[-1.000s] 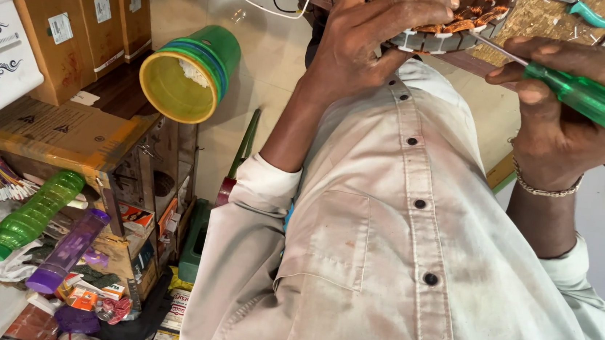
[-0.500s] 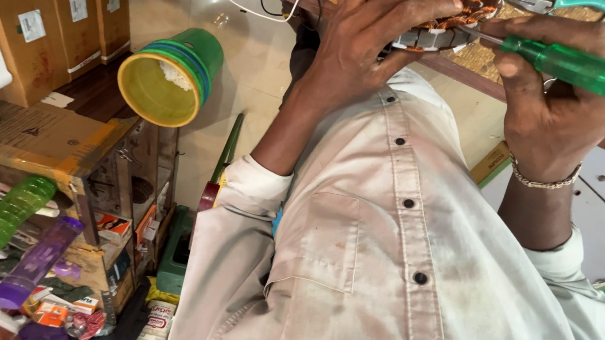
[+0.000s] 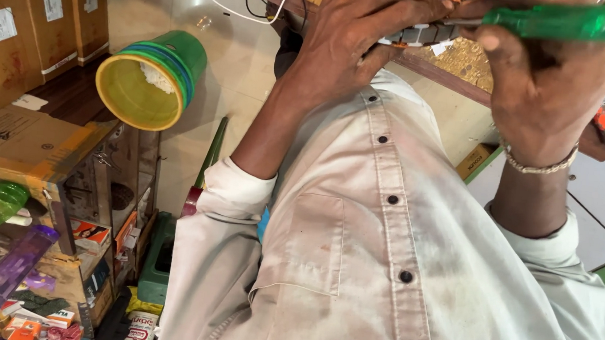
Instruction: The person holds a circular electrical component with copper windings and uses a green-handled screwdriver to adjust or tighten internal parts. The person rotates the component to access different sections while working at a cluttered workbench.
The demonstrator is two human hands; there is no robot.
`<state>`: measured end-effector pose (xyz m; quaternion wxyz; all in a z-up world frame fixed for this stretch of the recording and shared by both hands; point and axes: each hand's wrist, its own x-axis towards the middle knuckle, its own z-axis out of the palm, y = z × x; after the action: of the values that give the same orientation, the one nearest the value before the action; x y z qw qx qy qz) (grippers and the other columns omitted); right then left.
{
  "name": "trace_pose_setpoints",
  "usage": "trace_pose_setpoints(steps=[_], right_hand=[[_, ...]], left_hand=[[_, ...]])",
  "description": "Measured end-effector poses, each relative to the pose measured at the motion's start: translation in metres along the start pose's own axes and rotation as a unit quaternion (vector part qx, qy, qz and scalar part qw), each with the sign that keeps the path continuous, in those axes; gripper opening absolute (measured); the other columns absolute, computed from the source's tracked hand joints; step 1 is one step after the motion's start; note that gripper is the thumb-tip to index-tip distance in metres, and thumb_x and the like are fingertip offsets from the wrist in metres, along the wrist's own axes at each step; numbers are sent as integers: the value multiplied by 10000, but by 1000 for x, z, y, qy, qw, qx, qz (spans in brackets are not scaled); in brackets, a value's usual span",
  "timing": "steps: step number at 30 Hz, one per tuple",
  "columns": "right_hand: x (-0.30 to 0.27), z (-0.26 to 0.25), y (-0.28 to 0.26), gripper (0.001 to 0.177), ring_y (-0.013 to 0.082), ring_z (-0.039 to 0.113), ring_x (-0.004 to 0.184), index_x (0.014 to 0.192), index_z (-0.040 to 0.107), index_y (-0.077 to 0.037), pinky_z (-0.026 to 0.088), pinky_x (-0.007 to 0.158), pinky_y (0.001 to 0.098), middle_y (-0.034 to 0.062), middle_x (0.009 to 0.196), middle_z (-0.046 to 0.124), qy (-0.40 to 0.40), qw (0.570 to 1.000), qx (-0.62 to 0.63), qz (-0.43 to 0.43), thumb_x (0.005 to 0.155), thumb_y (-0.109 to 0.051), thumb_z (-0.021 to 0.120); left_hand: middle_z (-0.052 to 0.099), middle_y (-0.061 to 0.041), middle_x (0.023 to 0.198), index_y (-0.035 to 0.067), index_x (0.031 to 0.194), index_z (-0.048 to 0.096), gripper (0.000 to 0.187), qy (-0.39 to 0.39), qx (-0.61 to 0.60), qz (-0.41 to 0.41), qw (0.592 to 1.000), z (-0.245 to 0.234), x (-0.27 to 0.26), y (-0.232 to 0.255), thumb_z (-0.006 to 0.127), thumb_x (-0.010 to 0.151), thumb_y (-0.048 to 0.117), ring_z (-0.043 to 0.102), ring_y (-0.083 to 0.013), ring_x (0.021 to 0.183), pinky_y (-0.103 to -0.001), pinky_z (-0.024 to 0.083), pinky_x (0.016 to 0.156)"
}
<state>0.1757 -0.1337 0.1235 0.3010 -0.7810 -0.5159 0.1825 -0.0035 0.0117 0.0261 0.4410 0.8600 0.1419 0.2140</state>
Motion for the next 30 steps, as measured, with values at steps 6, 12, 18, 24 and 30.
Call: trace_pose_setpoints(steps=[6, 12, 18, 24, 30], right_hand=[[4, 2, 10, 328, 176, 765, 935, 1211, 660, 87, 595, 781, 240, 137, 1052, 752, 7, 992, 100, -79, 1177, -238, 639], [0, 14, 15, 407, 208, 778, 1029, 1321, 604, 75, 646, 858, 254, 165, 1179, 737, 26, 975, 211, -67, 1146, -288, 669], [8, 9, 16, 350, 206, 755, 930, 1255, 661, 97, 593, 766, 253, 170, 1127, 733, 20, 990, 92, -102, 1152, -236, 693], [7, 13, 25, 383, 133, 709, 758, 1164, 676, 73, 493, 611, 213, 102, 942, 738, 32, 996, 81, -28, 1146, -309, 655], [14, 13, 30, 350, 102, 634, 687, 1143, 653, 46, 459, 599, 228, 102, 941, 760, 22, 987, 152, 38, 1158, -303, 675]], left_hand=[[641, 39, 1344, 235, 1387, 651, 516, 27, -25, -23, 999, 2, 6, 3, 816, 920, 91, 583, -234, 1284, -418, 434, 1091], [644, 56, 1328, 289, 1424, 640, 542, 39, -29, -40, 998, 6, 9, 1, 828, 942, 127, 591, -201, 1217, -376, 442, 1054], [623, 68, 1387, 282, 1452, 614, 560, 37, -44, -32, 998, 3, 10, 0, 823, 956, 125, 582, -196, 1273, -361, 437, 1069], [642, 26, 1430, 234, 1423, 634, 529, 19, -22, -49, 998, 6, 10, 0, 821, 943, 115, 580, -234, 1306, -399, 436, 1090], [657, 16, 1420, 211, 1397, 649, 531, 28, -33, -42, 998, 6, 12, -5, 798, 910, 62, 596, -233, 1291, -378, 449, 1080]])
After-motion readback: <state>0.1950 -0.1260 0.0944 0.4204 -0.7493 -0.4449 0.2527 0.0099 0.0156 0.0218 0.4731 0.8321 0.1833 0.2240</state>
